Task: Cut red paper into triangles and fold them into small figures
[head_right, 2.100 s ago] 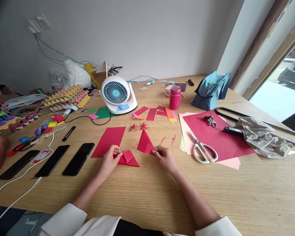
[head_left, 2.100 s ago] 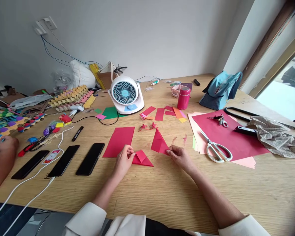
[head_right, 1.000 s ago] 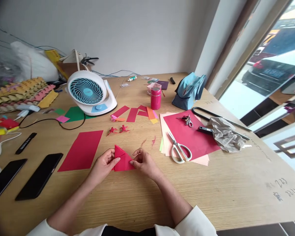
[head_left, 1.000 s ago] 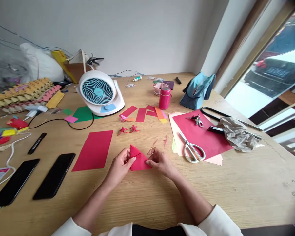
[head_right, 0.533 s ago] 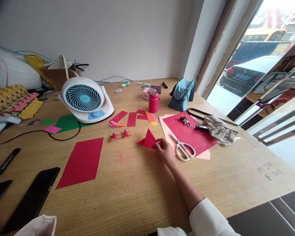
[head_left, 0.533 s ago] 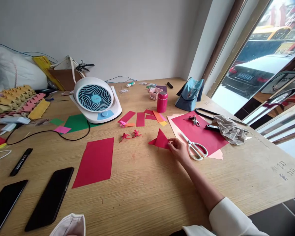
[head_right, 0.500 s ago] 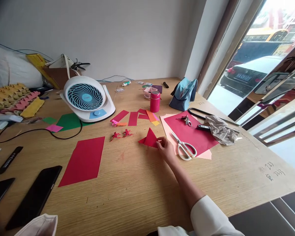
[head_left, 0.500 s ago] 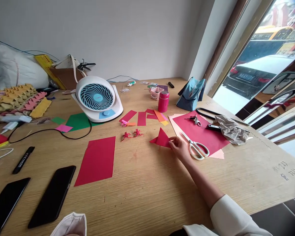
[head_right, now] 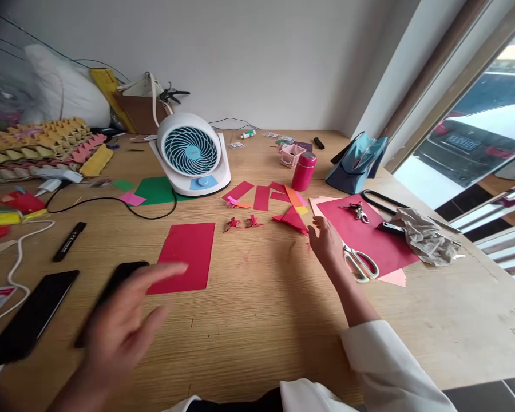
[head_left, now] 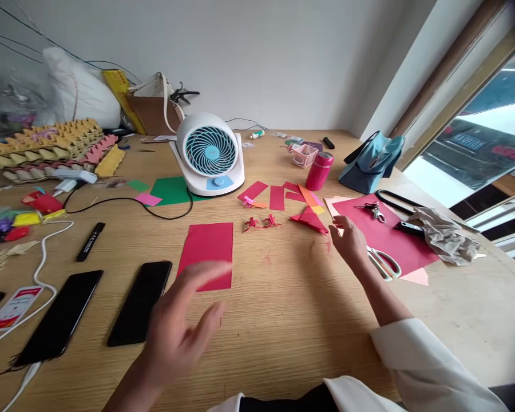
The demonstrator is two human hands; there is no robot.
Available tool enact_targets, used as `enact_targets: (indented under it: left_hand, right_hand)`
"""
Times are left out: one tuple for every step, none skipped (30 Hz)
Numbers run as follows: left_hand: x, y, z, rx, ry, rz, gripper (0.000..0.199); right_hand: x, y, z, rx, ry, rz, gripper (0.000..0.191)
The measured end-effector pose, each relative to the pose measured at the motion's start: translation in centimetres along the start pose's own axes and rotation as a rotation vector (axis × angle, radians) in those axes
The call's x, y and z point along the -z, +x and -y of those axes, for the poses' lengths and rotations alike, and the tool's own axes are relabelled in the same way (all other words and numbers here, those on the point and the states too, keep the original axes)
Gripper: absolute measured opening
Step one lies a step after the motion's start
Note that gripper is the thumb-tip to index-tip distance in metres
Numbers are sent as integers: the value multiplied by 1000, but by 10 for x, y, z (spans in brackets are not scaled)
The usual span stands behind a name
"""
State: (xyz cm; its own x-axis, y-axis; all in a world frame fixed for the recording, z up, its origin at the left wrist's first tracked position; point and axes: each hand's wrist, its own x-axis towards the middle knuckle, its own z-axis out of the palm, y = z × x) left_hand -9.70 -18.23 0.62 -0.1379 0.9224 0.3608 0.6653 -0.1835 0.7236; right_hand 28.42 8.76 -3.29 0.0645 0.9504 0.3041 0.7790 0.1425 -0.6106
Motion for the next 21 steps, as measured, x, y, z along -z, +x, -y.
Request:
enact_targets:
  left_hand:
    - [-12,20,8,-12,87,81,58]
    - [-25,37,19,-32,188,184,67]
    - [-37,48,31,-33,307,228,72]
    - [-47,54,41,-3,432,257,73]
    - [-55,54,48,25,536,285,73]
    - [-60,49,52,44,620,318,73]
    - [-64,42,52,51,676,354,72]
    - [-66,34,48,46,707,386,72]
    - [-68,25,42,31,717,412,73]
    - [-70,17,33,8,710,435,75]
    - [-72,11,25,-18,694,454,76]
    - [-73,6,16,-45,667,465,76]
    - [-75,3,9,-66,633,474,76]
    - [-76,1,4,-76,607,480,75]
    - [-77,-1,1,-80,591,480,75]
    - [-78,-2,-1,-78,588,477,76]
    - [-78,-3,-1,-75,595,473,77]
    - [-77,-4,0,-75,608,470,79]
    - [-76,-5,1,-79,620,470,82]
    - [-75,-6,2,-88,628,471,83]
    - [-74,-7,2,-98,635,471,84]
  right_hand:
    - [2,-11,-3,27,1,15,32]
    - [4,-24,-4,52,4,35,30]
    - [4,-37,-3,93,6,54,28]
    - [4,-50,0,182,-5,63,28]
    - [2,-64,6,268,-24,51,29]
    - [-1,-77,15,342,-48,54,29]
    - [-4,-90,27,400,-63,67,29]
    - [-7,-102,40,447,-51,100,29]
    - [-11,-113,54,495,-24,164,31]
    - [-14,-122,68,556,2,264,35]
    - [-16,-130,80,657,14,381,41]
    - [-18,-135,90,772,10,478,46]
    - [-20,-139,98,879,-5,556,49]
    - [-21,-140,104,950,-24,622,50]
    - [-21,-141,107,1002,-37,669,50]
    - [-22,-141,108,1032,-51,695,50]
    - [-21,-140,107,1053,-66,709,49]
    - [-21,-139,107,1074,-80,711,47]
    - [-20,-138,106,1099,-95,704,44]
    - [-20,-138,105,1131,-109,693,40]
    - [-19,-138,104,1162,-118,680,37]
